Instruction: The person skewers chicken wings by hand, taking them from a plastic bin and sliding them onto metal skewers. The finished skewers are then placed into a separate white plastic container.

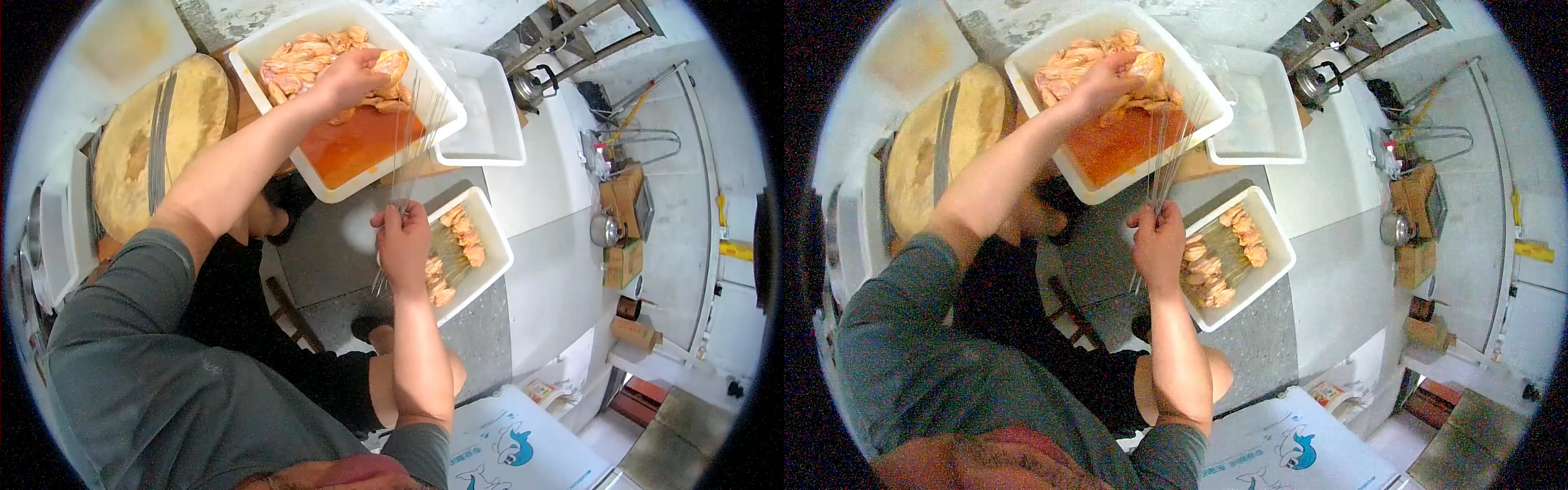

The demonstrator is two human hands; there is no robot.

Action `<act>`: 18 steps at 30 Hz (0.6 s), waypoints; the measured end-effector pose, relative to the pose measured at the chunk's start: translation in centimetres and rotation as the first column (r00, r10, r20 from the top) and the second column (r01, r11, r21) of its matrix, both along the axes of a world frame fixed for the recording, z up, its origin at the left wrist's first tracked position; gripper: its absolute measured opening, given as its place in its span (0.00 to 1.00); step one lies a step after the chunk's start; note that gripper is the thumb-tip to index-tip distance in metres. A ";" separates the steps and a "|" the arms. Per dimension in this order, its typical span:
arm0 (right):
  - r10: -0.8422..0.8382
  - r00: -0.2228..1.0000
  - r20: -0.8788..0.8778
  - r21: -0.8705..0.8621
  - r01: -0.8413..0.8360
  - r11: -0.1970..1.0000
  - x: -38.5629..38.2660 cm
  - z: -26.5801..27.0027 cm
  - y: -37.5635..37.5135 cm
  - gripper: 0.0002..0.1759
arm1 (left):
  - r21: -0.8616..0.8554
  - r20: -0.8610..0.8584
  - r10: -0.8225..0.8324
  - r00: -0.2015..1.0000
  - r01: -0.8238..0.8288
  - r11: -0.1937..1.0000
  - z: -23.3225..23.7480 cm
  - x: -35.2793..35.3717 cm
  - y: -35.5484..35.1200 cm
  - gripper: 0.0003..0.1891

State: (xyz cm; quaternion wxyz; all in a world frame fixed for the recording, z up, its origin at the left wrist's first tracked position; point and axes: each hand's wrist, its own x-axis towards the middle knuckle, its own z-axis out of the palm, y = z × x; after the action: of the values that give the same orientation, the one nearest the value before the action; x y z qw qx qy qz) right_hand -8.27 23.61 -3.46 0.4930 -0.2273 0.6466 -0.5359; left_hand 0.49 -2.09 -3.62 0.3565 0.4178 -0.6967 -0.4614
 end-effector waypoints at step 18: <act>0.022 0.984 -0.179 -0.002 -0.023 1.000 -0.2 -1.1 -0.3 0.09 | 0.487 -0.340 0.103 0.935 0.081 0.870 5.8 0.7 3.3 0.13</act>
State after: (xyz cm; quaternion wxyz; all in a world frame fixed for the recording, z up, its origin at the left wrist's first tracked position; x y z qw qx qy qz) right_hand -8.51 23.32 -4.51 0.4383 -0.2828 0.6846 -0.5091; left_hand 1.22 1.22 2.21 0.3606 0.4087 -0.4772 -0.6894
